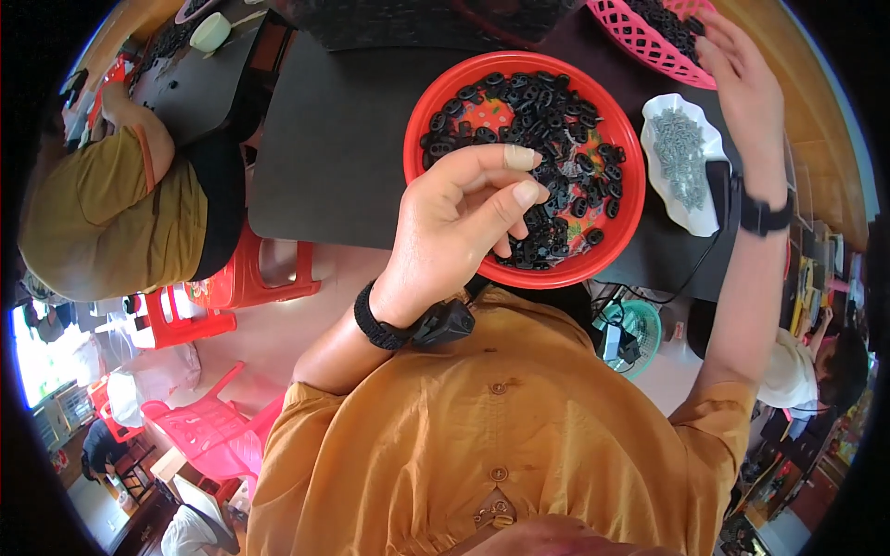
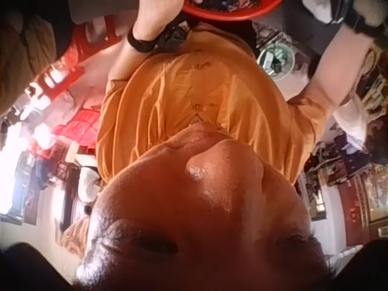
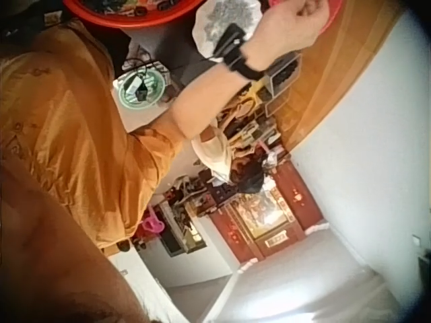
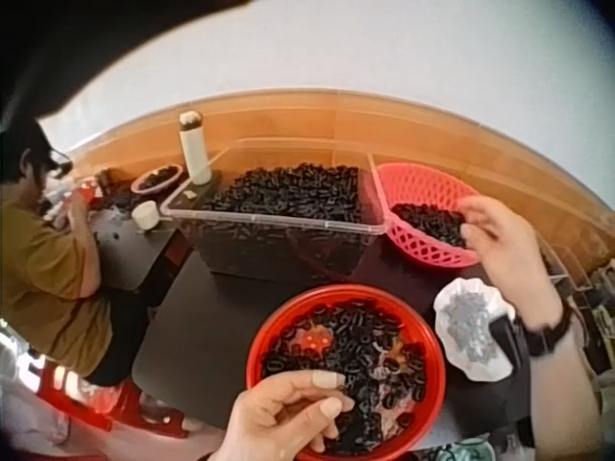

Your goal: The person repeatedly picks up plastic toggle components and metal springs from trays and assembles them together by hand.

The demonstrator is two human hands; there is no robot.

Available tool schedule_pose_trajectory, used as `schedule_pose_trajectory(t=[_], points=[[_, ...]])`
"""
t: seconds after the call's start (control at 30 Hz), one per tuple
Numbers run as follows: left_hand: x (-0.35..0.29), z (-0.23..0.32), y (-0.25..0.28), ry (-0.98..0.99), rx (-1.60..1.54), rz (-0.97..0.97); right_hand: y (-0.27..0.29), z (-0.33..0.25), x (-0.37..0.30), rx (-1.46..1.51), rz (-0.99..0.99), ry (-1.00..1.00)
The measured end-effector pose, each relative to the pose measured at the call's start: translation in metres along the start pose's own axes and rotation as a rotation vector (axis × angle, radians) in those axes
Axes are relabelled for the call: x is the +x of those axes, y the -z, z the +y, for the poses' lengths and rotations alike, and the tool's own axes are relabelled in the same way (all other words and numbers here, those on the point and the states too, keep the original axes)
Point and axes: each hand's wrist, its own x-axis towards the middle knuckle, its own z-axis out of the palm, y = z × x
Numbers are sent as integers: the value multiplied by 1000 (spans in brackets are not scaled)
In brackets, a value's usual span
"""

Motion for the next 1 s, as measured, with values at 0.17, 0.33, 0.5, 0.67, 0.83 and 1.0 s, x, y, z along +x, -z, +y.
schedule_pose_trajectory(t=[0.17,0.33,0.5,0.67,0.83,1.0], points=[[-6,-6,8,-14,-12,55,-30,14,0,-434,-208,352],[-4,-4,7,1,4,21,-61,-9,-34,-623,-539,421],[-3,-5,8,-4,6,6,-72,0,-31,-806,-577,566],[-4,-5,7,-2,4,24,-71,-11,-41,-643,-594,399],[-3,-5,5,18,61,37,-66,-35,-50,-367,-776,215],[-3,-8,3,-5,95,39,-83,-17,-30,-546,-590,343]])
